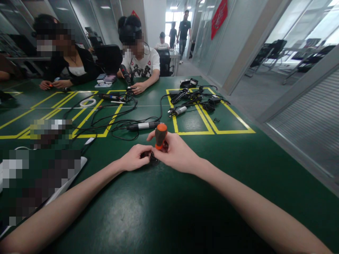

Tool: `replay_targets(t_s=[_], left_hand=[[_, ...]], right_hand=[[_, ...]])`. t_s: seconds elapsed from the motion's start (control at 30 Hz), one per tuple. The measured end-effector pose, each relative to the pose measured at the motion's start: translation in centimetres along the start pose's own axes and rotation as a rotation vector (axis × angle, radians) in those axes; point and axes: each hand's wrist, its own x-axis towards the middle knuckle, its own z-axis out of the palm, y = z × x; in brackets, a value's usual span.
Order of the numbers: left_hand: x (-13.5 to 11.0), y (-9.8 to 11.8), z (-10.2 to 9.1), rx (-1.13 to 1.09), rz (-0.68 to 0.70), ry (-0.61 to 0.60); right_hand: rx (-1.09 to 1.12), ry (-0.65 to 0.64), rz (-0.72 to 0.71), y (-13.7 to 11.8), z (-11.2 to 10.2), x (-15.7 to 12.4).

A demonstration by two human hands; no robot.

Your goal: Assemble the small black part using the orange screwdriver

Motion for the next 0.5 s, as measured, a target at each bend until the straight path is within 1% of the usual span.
replay_targets(t_s=[0.13, 0.3, 0.4, 0.5], left_hand=[[-0.02, -0.11, 0.06, -0.050, 0.028, 0.023], [-0.23, -0.12, 0.14, -0.107, 0.097, 0.089], [-0.39, -0.14, 0.18, -0.120, 0.101, 0.075], [-0.41, -0.16, 0.18, -0.083, 0.146, 0.063]], right_hand=[[-0.043, 0.009, -0.025, 0.14, -0.07, 0.05], [-0.087, 0.009, -0.067, 0.22, -0.18, 0.21], [-0.085, -0.001, -0.084, 0.30, -0.28, 0.25], [-0.109, -0.003, -0.105, 0.44, -0.37, 0.25]])
